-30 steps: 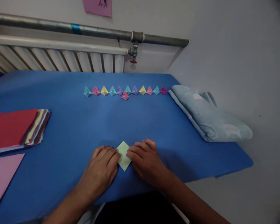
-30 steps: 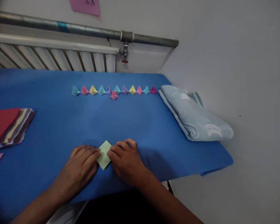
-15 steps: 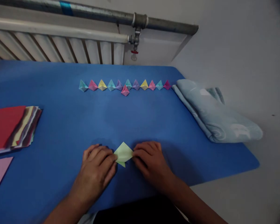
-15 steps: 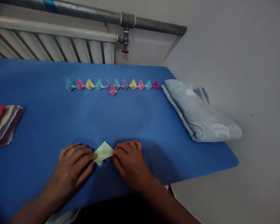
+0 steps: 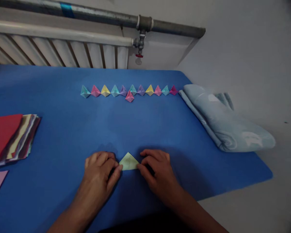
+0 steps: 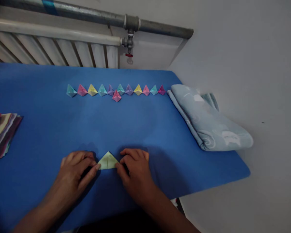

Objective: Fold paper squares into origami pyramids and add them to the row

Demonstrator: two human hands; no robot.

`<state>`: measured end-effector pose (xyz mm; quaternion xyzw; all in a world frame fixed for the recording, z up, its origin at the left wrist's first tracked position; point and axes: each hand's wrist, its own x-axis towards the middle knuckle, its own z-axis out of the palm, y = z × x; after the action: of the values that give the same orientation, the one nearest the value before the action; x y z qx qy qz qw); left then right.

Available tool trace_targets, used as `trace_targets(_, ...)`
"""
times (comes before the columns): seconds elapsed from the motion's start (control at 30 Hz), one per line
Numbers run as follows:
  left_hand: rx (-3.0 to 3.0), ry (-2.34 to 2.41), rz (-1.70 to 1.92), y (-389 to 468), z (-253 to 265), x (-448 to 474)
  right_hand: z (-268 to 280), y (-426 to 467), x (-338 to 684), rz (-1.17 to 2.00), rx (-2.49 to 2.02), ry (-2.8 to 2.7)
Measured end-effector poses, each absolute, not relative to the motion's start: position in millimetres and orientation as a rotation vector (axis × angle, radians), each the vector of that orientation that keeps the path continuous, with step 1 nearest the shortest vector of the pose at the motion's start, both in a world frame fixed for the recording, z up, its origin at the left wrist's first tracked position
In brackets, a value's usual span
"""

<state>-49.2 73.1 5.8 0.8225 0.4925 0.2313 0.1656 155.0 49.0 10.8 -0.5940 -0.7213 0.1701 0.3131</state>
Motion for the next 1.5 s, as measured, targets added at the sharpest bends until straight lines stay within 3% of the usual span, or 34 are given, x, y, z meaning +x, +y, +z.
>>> trace_targets(1.1, 2.49, 1.538, 0.564, 76, 10, -37, 14, 49, 149, 0.196, -1.574, -1.954)
trace_targets(1.27, 2.464, 1.555, 0.506, 76, 11, -36, 22, 49, 137, 0.33, -1.308, -2.161)
trace_targets(1.5, 2.453, 1.536, 0.537, 75, 9, -38, 11, 55, 127, 0.469, -1.422, -2.163)
